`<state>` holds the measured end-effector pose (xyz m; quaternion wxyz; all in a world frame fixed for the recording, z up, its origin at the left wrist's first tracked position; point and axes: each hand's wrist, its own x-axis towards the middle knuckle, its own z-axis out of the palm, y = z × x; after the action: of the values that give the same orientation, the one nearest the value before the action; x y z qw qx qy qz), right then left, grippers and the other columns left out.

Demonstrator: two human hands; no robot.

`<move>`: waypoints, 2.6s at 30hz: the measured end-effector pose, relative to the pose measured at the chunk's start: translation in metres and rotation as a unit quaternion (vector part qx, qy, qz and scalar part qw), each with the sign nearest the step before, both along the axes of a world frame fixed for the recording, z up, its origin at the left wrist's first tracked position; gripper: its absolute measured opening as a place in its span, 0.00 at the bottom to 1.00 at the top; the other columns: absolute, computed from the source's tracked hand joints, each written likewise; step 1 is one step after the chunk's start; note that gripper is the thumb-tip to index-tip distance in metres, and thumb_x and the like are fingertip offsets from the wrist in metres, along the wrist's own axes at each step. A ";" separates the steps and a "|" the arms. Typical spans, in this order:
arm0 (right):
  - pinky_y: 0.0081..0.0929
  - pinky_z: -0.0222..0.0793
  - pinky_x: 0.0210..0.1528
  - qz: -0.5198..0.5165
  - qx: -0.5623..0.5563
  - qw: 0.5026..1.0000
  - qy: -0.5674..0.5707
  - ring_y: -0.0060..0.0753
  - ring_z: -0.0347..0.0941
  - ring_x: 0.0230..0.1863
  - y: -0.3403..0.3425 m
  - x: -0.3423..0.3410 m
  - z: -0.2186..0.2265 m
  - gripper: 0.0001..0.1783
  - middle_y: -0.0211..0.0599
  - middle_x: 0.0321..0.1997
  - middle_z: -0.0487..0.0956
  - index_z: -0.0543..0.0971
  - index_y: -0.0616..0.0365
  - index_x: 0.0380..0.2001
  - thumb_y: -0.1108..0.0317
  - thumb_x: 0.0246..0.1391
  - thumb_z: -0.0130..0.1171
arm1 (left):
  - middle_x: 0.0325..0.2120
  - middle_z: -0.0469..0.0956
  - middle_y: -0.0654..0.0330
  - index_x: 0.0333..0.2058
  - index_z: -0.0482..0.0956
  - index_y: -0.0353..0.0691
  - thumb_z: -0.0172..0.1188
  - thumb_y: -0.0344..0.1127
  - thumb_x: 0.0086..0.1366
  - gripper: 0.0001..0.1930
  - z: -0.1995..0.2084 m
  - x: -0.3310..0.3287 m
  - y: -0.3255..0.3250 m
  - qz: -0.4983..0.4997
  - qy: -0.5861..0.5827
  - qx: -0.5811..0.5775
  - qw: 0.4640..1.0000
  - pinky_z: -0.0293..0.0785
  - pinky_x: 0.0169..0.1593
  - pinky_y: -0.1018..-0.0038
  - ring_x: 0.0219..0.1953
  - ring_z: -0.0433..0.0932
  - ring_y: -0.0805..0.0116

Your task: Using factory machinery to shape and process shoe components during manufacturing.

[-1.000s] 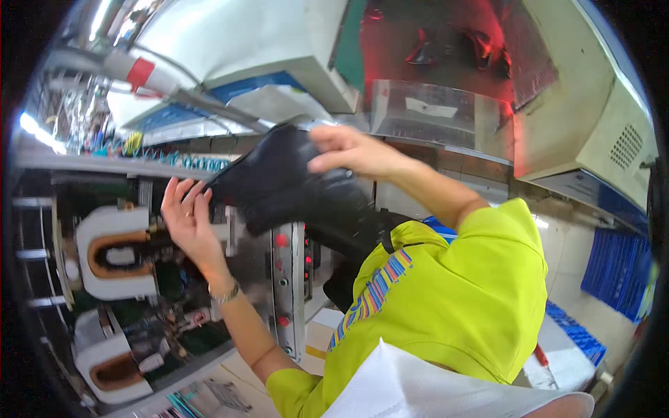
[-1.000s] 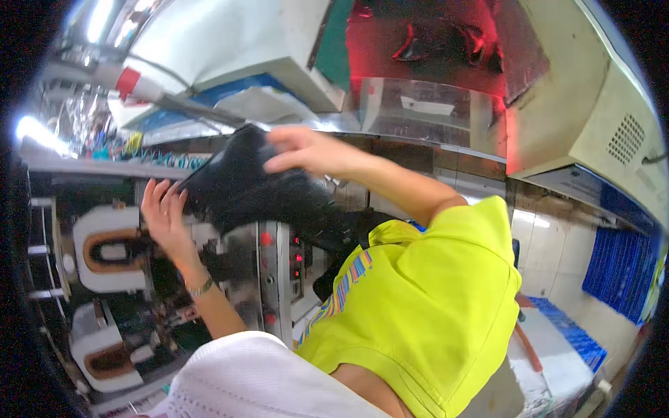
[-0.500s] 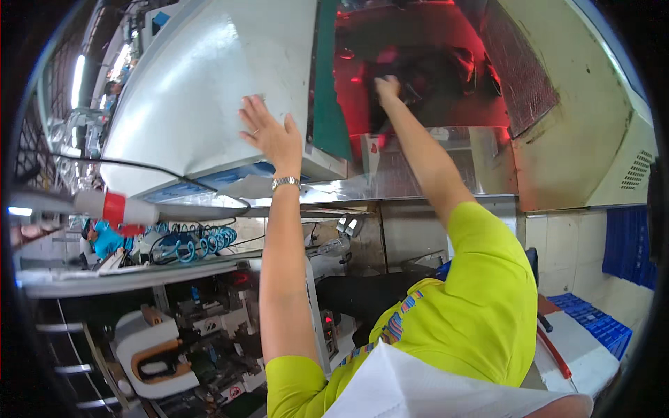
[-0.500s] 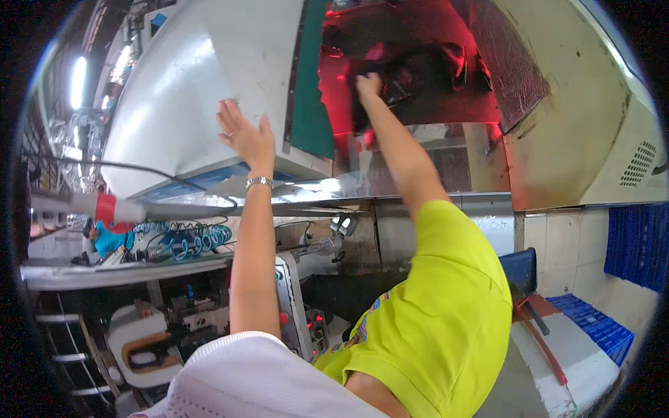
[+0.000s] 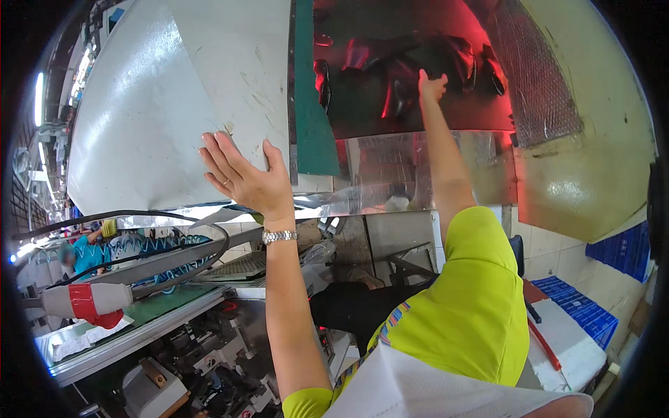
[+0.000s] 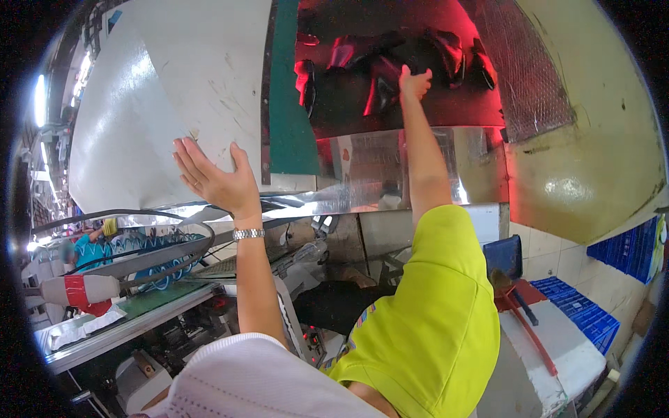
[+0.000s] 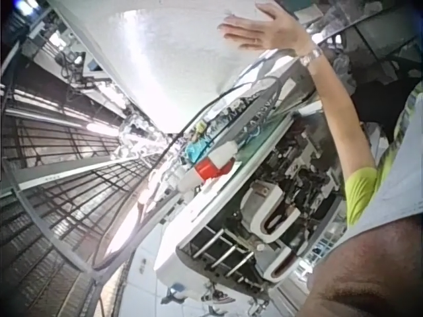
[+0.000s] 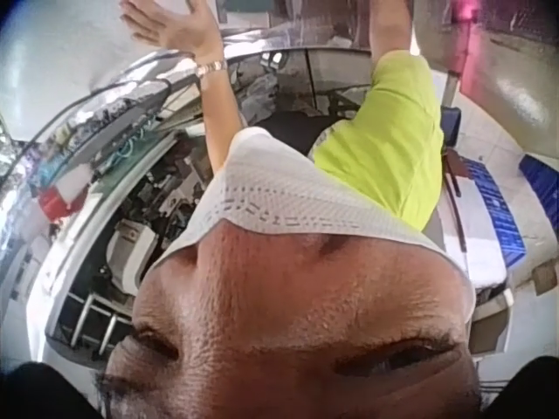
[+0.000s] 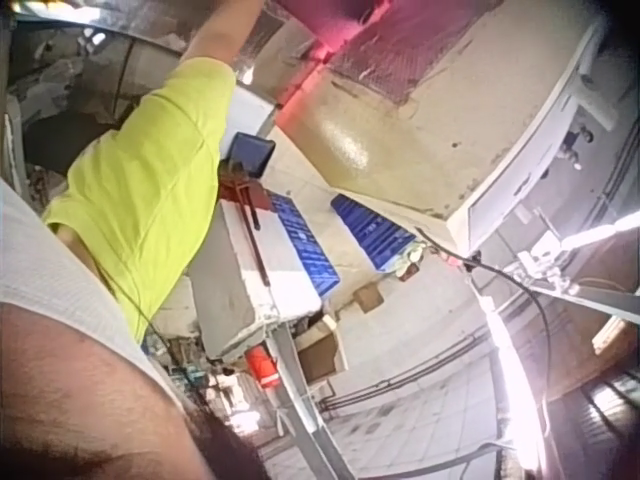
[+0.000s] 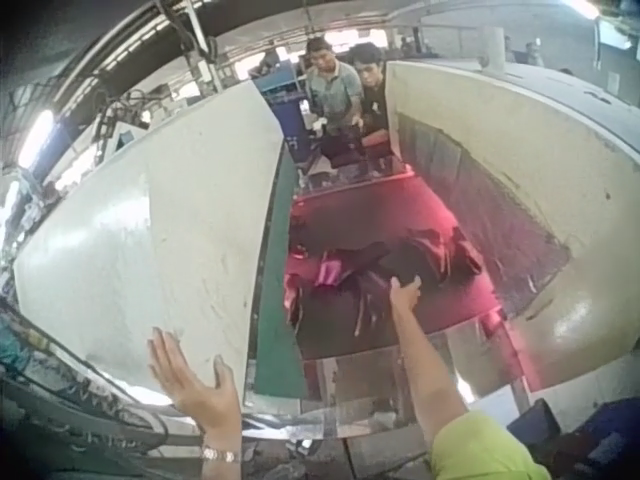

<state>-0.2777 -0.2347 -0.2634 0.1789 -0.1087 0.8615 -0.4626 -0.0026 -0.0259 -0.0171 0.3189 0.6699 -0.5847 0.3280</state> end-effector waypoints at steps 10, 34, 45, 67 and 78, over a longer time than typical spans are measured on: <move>0.23 0.63 0.45 0.302 -0.272 0.847 -0.344 0.28 0.71 0.40 0.050 -0.027 0.100 0.16 0.36 0.39 0.76 0.73 0.65 0.39 0.70 0.45 0.57 | 0.56 0.57 0.56 0.54 0.57 0.39 0.59 0.38 0.48 0.34 0.001 0.003 0.003 0.000 -0.002 0.009 1.000 0.48 0.58 0.57 0.59 0.54 0.56; 0.15 0.66 0.33 0.676 -0.231 0.369 -0.594 0.15 0.70 0.31 0.238 0.081 0.222 0.08 0.27 0.30 0.75 0.74 0.60 0.31 0.70 0.47 0.57 | 0.41 0.71 0.56 0.47 0.66 0.35 0.41 0.60 0.60 0.31 0.033 -0.024 0.125 -0.344 0.869 0.232 0.269 0.67 0.48 0.72 0.42 0.72 0.68; 0.48 0.61 0.42 0.493 -0.081 0.739 0.452 0.51 0.56 0.53 -0.004 0.088 -0.004 0.17 0.43 0.54 0.60 0.76 0.46 0.37 0.55 0.40 0.58 | 0.21 0.73 0.40 0.60 0.38 0.42 0.49 0.50 0.58 0.39 0.065 0.018 0.063 -0.047 0.155 0.464 0.871 0.67 0.34 0.56 0.27 0.72 0.41; 0.29 0.65 0.44 0.618 -0.210 0.676 0.341 0.43 0.71 0.42 0.128 0.010 0.192 0.13 0.44 0.39 0.76 0.74 0.66 0.35 0.72 0.44 0.50 | 0.29 0.75 0.47 0.48 0.65 0.37 0.53 0.46 0.55 0.25 0.056 0.043 0.127 -0.083 0.359 0.287 0.884 0.69 0.37 0.61 0.35 0.74 0.50; 0.26 0.56 0.53 0.833 -0.206 0.507 -0.082 0.32 0.65 0.49 0.291 0.014 0.271 0.17 0.43 0.47 0.71 0.71 0.71 0.39 0.84 0.41 0.42 | 0.22 0.76 0.61 0.29 0.77 0.43 0.61 0.36 0.50 0.08 0.019 0.097 0.386 0.228 0.154 -0.135 0.952 0.66 0.29 0.72 0.25 0.73 0.63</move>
<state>-0.2640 0.0566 0.0077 0.5242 -0.7716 0.2367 -0.2719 0.0942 0.3604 0.0018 0.4091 0.7784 -0.3110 0.3606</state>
